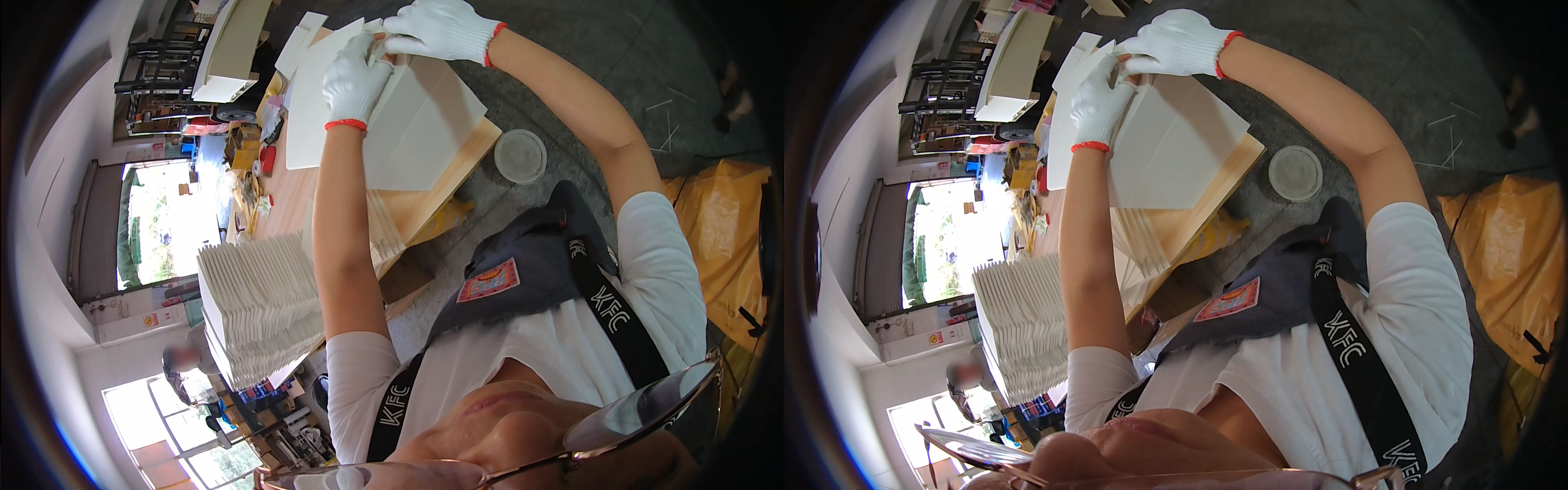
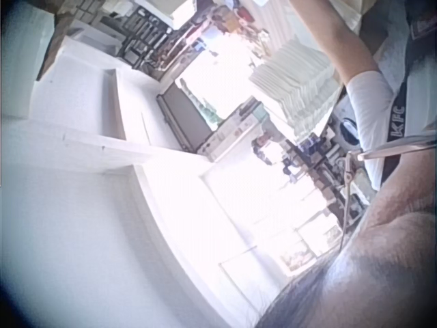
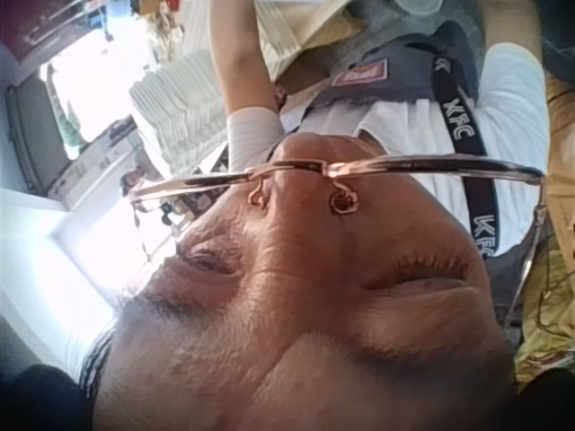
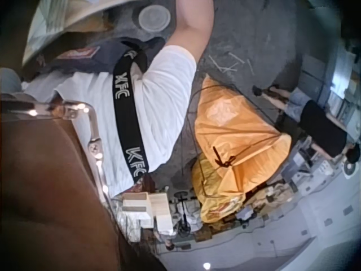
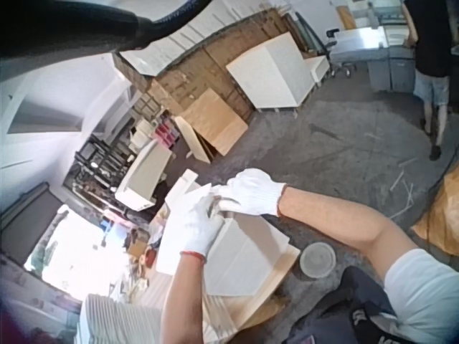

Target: The person picks up flat white paper sheets from a stack and places them onto a pile on a table, one by one.

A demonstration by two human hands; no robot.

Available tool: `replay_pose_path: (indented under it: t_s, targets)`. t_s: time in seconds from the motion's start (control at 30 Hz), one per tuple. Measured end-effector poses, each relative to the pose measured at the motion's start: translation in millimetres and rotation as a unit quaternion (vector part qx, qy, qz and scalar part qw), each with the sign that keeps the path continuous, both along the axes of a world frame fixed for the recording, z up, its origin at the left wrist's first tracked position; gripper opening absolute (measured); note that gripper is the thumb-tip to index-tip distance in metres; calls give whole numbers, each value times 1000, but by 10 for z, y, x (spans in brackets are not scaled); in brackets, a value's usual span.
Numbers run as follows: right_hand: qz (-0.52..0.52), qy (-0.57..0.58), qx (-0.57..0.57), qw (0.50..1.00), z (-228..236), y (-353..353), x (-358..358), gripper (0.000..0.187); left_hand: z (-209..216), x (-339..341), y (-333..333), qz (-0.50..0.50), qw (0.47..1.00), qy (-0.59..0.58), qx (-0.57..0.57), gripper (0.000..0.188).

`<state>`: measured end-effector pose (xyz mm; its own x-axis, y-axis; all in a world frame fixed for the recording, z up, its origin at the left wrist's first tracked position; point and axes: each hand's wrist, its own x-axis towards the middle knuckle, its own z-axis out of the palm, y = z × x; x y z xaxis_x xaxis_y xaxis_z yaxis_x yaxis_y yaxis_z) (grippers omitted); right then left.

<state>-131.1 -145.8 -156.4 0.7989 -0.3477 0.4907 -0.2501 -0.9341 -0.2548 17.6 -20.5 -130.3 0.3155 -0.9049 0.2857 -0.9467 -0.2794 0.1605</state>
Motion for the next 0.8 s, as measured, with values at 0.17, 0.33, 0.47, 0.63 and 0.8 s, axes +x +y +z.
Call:
replay_pose_path:
  t_s: [0.17,0.33,0.47,0.63,0.8]
  targets:
    - [-9,-105,223,969,-268,-18,193,46,-61,192,31,-67,993,94,-29,42]
    - [-22,-134,248,959,-342,32,222,46,-116,271,65,-132,950,270,-88,46]
    - [-40,-108,256,960,-257,109,107,46,-118,138,104,-92,964,245,-46,50]
    - [-36,-144,237,960,-321,106,126,46,-126,179,89,-91,964,246,-42,50]
    - [-44,-146,219,964,-339,102,140,47,-56,100,120,-129,966,206,-88,43]
